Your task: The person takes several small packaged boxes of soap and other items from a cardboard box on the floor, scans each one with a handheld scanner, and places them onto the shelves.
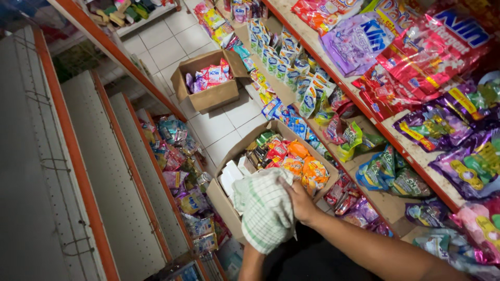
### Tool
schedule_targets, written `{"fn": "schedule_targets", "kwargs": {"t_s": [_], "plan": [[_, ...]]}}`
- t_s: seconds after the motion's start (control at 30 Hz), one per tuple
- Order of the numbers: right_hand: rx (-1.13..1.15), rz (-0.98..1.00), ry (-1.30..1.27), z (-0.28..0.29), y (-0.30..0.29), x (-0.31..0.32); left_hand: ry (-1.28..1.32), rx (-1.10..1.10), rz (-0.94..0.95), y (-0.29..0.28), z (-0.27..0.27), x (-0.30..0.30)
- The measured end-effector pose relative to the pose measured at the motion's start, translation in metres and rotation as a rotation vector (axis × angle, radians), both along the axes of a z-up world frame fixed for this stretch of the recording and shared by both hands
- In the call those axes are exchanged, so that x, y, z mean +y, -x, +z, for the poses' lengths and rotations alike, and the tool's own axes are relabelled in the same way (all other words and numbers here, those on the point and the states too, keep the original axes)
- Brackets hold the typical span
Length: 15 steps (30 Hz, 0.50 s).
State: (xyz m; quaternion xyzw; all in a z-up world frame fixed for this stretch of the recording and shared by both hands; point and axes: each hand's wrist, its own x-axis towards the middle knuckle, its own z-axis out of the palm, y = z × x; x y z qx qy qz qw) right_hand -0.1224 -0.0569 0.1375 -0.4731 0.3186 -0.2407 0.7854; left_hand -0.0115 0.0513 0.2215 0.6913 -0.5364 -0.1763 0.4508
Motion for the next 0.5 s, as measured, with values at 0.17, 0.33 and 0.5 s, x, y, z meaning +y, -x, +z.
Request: {"fn": "schedule_targets", "kwargs": {"t_s": [0.17,0.33,0.5], "plan": [[0.068,0.130,0.093,-0.010,0.023,-0.034,-0.006,-0.032,-0.020,0.008,0.005,-0.013],[0.269,-0.011,0.208,0.005,0.024,-0.073,0.003,-0.124,-0.027,0.019,0.013,-0.047],[-0.014,0.186,0.280,0.064,0.018,-0.084,-0.012,-0.217,-0.007,0.031,0.021,-0.072]]}}
